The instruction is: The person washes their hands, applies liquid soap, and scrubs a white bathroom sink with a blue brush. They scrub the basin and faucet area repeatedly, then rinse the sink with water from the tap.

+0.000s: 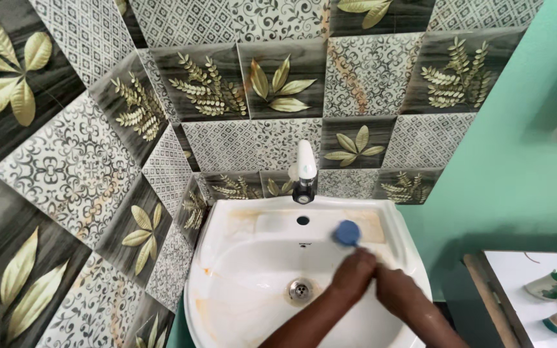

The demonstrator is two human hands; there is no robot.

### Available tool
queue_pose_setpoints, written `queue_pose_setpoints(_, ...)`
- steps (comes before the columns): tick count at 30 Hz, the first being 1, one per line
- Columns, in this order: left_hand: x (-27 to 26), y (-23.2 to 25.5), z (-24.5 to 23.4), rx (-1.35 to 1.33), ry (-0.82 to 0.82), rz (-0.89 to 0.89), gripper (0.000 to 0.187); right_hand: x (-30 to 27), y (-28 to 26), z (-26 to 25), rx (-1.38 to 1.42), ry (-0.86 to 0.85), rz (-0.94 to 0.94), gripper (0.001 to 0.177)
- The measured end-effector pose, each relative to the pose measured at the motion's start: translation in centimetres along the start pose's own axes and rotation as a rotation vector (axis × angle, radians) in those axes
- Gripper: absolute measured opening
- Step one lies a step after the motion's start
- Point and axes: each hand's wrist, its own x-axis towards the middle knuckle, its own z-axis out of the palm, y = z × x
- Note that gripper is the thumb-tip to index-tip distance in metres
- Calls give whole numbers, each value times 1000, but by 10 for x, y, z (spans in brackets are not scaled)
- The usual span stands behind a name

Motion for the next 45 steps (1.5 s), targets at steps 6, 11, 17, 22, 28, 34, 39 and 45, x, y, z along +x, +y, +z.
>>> queue_pose_setpoints(6, 45, -5, 17, -205, 96, -53, 9, 21, -7, -50, 31, -44, 49, 32)
queue_pose_setpoints(11, 62, -15, 13, 222, 26, -28, 13, 3, -36, -89, 213, -190, 206, 37)
queue_pose_setpoints(17, 80, 50, 26, 259, 88, 131, 13, -14, 46, -100, 39, 105, -106, 33)
queue_pose_setpoints(22, 108, 32, 46, -138, -71, -55, 12, 42, 79, -71, 46, -14, 82, 31)
queue_pose_setpoints(28, 77, -12, 78, 352, 98, 178, 11, 61, 89, 15, 33, 164, -65, 25)
queue_pose_setpoints(34, 31, 46, 88, 572, 34, 261, 17, -31, 107, 6, 14, 86, -7, 26)
queue_pose_setpoints(39, 69, 8, 80, 519, -45, 150, 11, 22, 80, -29, 28, 90, -71, 26)
queue_pose_setpoints(45, 115, -5, 88, 507, 51, 31, 8, 70, 100, -44, 203, 99, -249, 31)
